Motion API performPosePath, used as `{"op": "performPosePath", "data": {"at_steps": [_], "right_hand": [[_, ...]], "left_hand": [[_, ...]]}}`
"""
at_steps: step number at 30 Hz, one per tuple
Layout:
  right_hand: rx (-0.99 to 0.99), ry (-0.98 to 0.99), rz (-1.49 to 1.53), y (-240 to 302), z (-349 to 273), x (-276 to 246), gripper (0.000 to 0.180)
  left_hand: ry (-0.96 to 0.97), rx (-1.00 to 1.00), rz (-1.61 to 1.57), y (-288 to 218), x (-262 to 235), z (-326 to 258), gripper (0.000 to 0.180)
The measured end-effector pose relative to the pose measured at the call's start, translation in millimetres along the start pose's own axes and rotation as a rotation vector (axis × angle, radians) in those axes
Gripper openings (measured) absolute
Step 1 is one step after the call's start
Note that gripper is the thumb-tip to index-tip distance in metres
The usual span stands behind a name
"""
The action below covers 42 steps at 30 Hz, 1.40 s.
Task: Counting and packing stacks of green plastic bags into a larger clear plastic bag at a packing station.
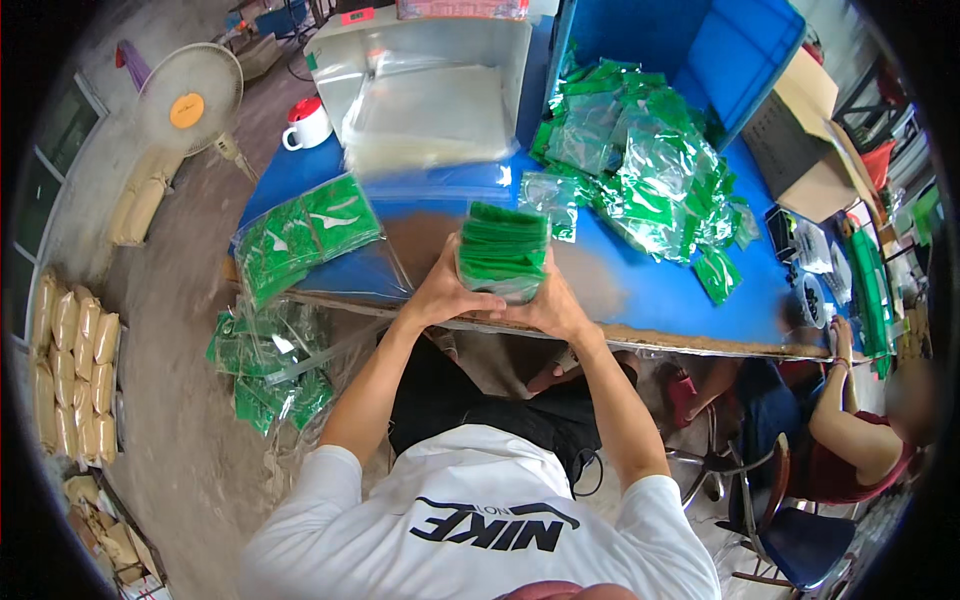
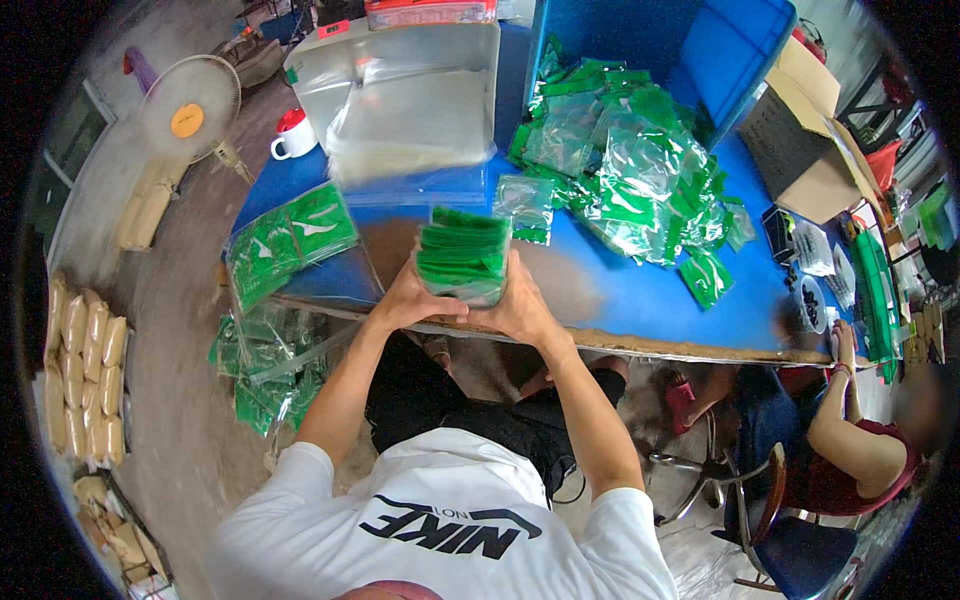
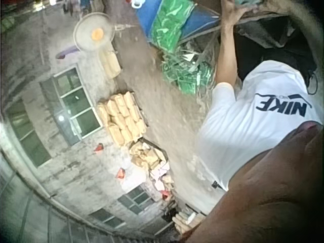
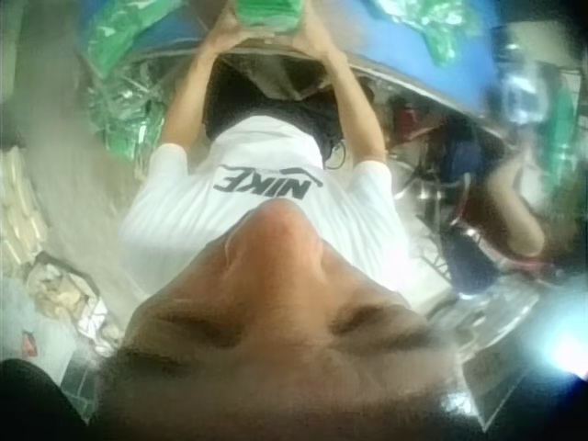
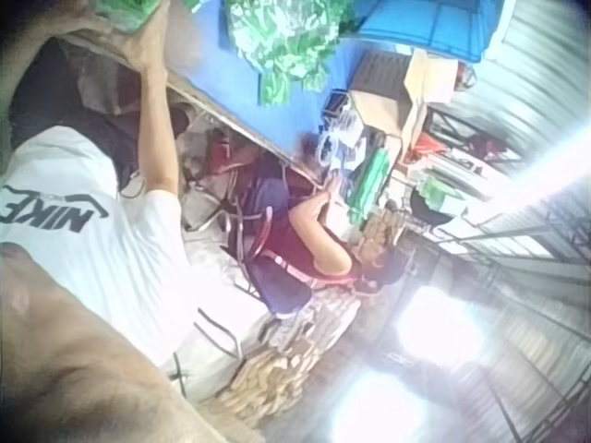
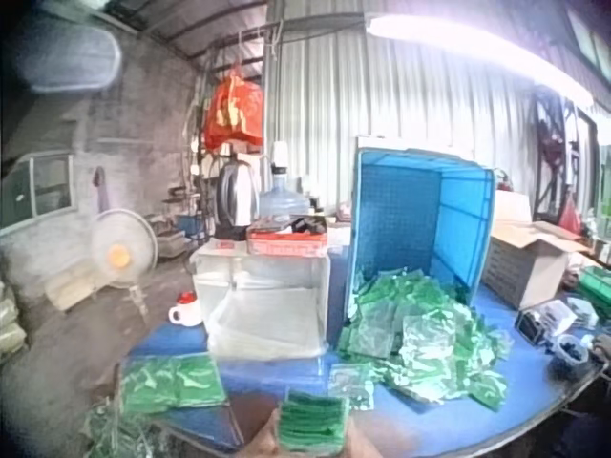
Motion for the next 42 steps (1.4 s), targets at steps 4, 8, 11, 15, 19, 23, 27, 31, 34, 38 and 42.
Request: {"op": "performPosePath", "data": {"at_steps": [4, 8, 11, 15, 19, 23, 27, 31, 34, 38, 42], "right_hand": [[0.017, 0.019, -0.218, 1.7, -10.0, -8.3, 0.072], [0.059, 0.035, -0.166, 55.8, -30.8, -9.3, 0.062], [0.112, 0.027, -0.006, 56.8, -52.1, -9.5, 0.059], [0.550, 0.169, 0.559, 17.9, -65.5, 13.5, 0.093], [0.766, 0.755, 1.167, 53.7, -99.0, 86.0, 0.099], [0.642, 0.127, 0.975, 26.4, -92.2, 47.6, 0.100], [0.242, 0.157, 0.490, 62.5, -68.8, -1.0, 0.100], [-0.158, -0.055, -0.245, 95.0, -60.8, -20.7, 0.125], [-0.239, -0.372, 0.112, 92.8, -73.5, -41.8, 0.131], [0.187, -0.006, 0.612, 55.5, -69.2, -11.9, 0.136], [0.164, 0.108, 0.434, 53.0, -71.6, 10.5, 0.096]], "left_hand": [[-0.007, 0.079, 0.020, -22.6, 19.2, -3.1, 0.084], [-0.031, 0.034, 0.056, -37.6, 20.8, -27.4, 0.079], [-0.014, -0.038, -0.191, -38.8, 21.3, -50.0, 0.077], [-0.057, -0.208, -0.509, -31.1, 23.0, -77.1, 0.087], [-0.091, -0.183, -0.700, -35.3, 30.6, -78.8, 0.097], [-0.003, -0.234, -0.729, -27.8, 25.8, -80.9, 0.096], [0.108, -0.247, -0.381, -46.3, 37.7, -68.1, 0.087], [-0.002, -0.180, -0.333, -47.5, 40.1, -66.6, 0.080], [0.015, -0.213, -0.251, -43.0, 41.9, -71.7, 0.076], [0.020, -0.214, -0.160, -54.7, 37.9, -69.2, 0.067], [-0.049, -0.253, -0.078, -48.2, 29.5, -79.8, 0.066]]}}
Point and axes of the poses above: each hand's wrist, its own z-axis towards the middle knuckle, its own x-axis out of the palm, y = z × x, the point moved 7 cm from there along z, towards the middle knuckle, and after that the axes turned 5 degrees about -z, right-handed, at the moved point
